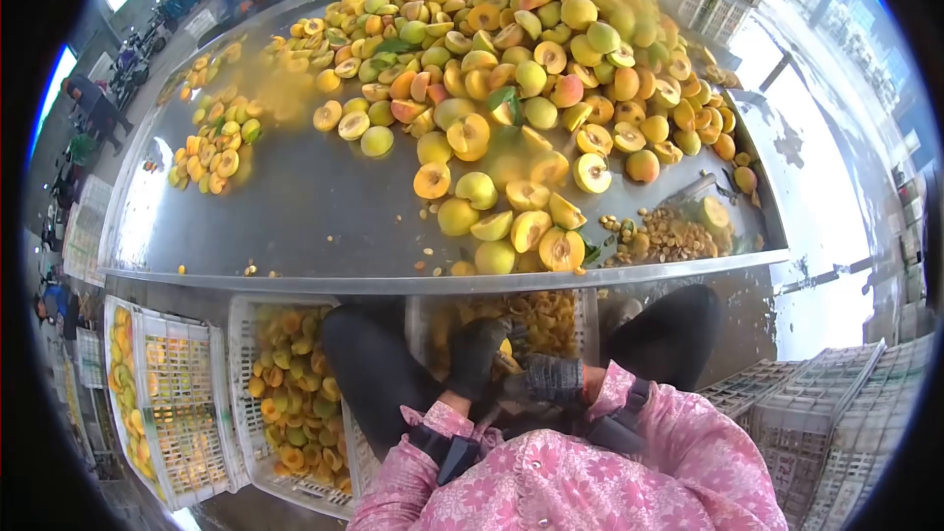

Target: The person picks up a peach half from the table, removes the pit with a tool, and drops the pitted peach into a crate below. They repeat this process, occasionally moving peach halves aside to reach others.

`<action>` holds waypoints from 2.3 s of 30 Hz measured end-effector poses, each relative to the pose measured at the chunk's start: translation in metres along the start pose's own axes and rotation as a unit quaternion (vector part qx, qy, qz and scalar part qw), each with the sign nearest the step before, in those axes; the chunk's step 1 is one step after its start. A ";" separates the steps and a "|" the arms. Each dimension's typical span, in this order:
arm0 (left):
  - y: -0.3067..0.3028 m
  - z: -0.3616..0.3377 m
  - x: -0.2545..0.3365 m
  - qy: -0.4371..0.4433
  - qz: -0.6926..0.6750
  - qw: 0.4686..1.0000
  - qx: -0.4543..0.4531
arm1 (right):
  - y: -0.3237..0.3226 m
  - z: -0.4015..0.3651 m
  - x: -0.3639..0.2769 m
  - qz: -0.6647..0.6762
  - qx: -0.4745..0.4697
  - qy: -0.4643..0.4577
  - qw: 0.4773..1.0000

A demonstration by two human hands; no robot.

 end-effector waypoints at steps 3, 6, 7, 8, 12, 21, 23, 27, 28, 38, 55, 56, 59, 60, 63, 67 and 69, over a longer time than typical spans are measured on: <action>0.009 -0.003 -0.012 -0.091 -0.201 0.974 -0.052 | -0.001 -0.001 0.010 0.042 0.005 0.021 0.999; 0.009 -0.004 -0.018 -0.020 -0.174 0.979 -0.107 | -0.003 0.006 0.018 0.011 -0.006 -0.015 1.000; 0.010 -0.005 -0.020 -0.012 -0.174 0.978 -0.112 | -0.006 0.007 0.022 0.009 -0.006 -0.005 1.000; 0.010 -0.005 -0.019 -0.004 -0.173 0.978 -0.118 | -0.009 0.008 0.026 0.008 -0.006 0.005 1.000; 0.015 -0.006 -0.023 0.013 -0.174 0.978 -0.116 | -0.033 0.026 0.041 -0.576 -0.064 -0.211 0.787; 0.022 -0.009 -0.028 -0.135 -0.438 0.889 0.012 | -0.016 0.023 0.030 -0.311 -0.010 -0.063 0.948; 0.024 -0.009 -0.039 -0.153 -0.487 0.857 0.064 | -0.018 0.024 0.033 -0.290 0.002 -0.055 0.955; 0.023 -0.006 -0.080 -0.164 -0.611 0.762 0.137 | -0.015 0.020 0.033 -0.201 0.007 -0.073 0.977; 0.022 -0.007 -0.083 -0.162 -0.656 0.723 0.144 | -0.012 0.017 0.032 -0.144 0.007 -0.073 0.987; 0.009 -0.015 0.015 -0.186 -0.540 0.820 -0.043 | 0.010 -0.028 0.005 0.076 0.018 -0.083 0.993; -0.073 -0.040 0.083 0.008 0.003 0.990 0.143 | -0.018 -0.028 0.014 0.003 0.147 -0.081 0.986; -0.104 -0.050 0.093 0.098 0.244 0.950 0.169 | -0.020 -0.029 0.013 -0.037 0.161 -0.072 0.984; -0.233 -0.106 0.049 0.075 0.184 0.921 0.334 | -0.026 -0.027 0.008 -0.144 0.194 -0.049 0.969; -0.236 -0.108 0.075 -0.049 0.334 0.874 0.349 | -0.029 -0.024 0.012 -0.150 0.201 -0.040 0.967; -0.239 -0.098 0.108 -0.087 0.519 0.776 0.347 | -0.035 -0.018 0.013 -0.169 0.222 -0.012 0.960; -0.211 -0.019 0.100 0.003 0.377 0.889 0.258 | -0.049 -0.008 0.018 -0.361 0.204 -0.091 0.905; -0.186 0.044 0.099 0.055 0.410 0.891 0.189 | -0.068 -0.004 0.036 -0.460 0.192 -0.166 0.851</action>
Point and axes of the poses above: each hand's wrist, its own z-axis towards the middle knuckle, its own y-axis out of the palm, x = y × z, the point moved 4 cm from there along z, towards the middle knuckle, and after that the axes turned 13 degrees about -x, right-handed, at the moved point
